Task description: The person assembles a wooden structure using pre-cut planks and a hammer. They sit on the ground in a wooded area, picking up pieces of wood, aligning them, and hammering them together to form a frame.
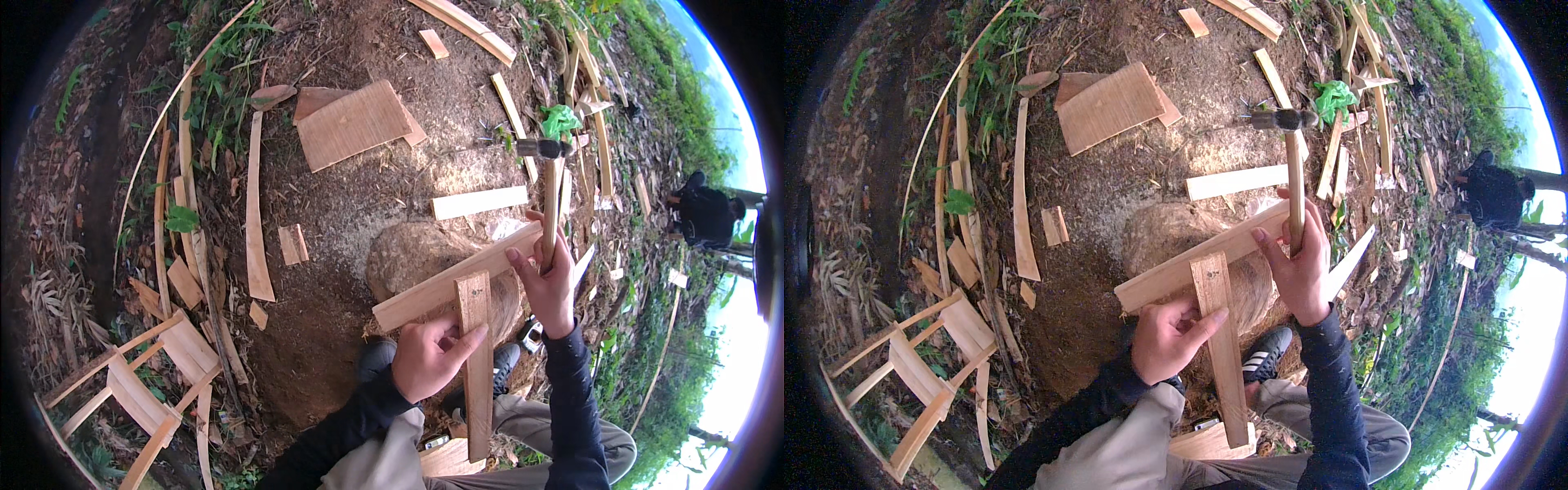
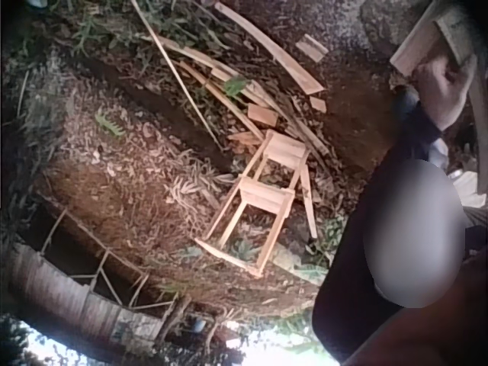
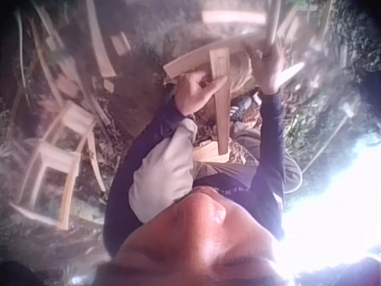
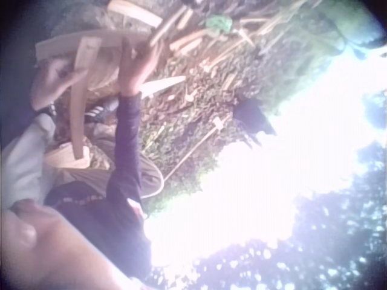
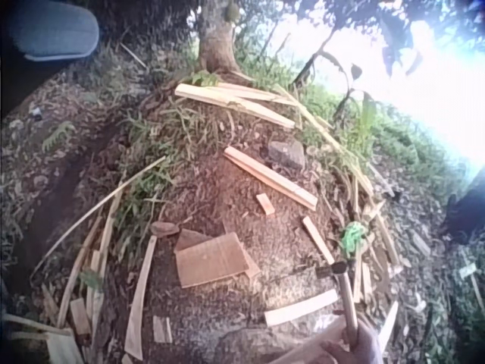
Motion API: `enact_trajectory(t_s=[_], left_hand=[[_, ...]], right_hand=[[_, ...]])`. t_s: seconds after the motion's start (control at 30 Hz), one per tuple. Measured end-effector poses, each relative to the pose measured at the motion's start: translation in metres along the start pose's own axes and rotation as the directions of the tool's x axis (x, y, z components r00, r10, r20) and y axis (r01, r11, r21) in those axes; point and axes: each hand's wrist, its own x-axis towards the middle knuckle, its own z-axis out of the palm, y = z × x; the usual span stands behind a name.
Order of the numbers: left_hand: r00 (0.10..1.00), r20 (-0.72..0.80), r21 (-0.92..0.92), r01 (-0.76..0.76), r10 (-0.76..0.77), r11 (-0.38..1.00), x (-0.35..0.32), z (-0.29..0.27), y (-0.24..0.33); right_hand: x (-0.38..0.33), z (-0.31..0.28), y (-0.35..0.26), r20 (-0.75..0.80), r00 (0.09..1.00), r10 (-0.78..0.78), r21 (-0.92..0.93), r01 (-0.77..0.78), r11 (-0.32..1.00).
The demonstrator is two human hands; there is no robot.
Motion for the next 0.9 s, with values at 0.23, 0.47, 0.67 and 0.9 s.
enact_trajectory(t_s=[0.23,0.47,0.67,0.9], left_hand=[[0.999,0.041,0.068,-0.015,0.012,0.998,-0.004,-0.001,0.004],[0.998,-0.001,0.049,-0.058,0.058,0.997,-0.007,0.005,0.003],[0.998,-0.020,0.067,-0.054,0.055,0.996,-0.008,0.003,0.001],[1.000,0.007,0.089,-0.024,0.023,0.996,-0.008,0.004,-0.008]], right_hand=[[-0.010,-0.016,0.003,0.059,0.995,0.075,0.031,-0.077,0.997],[-0.022,-0.021,-0.003,0.048,0.996,0.077,-0.073,-0.073,0.995],[-0.009,-0.061,-0.022,0.291,0.951,-0.100,-0.348,0.203,0.915],[0.016,-0.077,-0.047,0.641,0.763,-0.084,-0.319,0.365,0.874]])
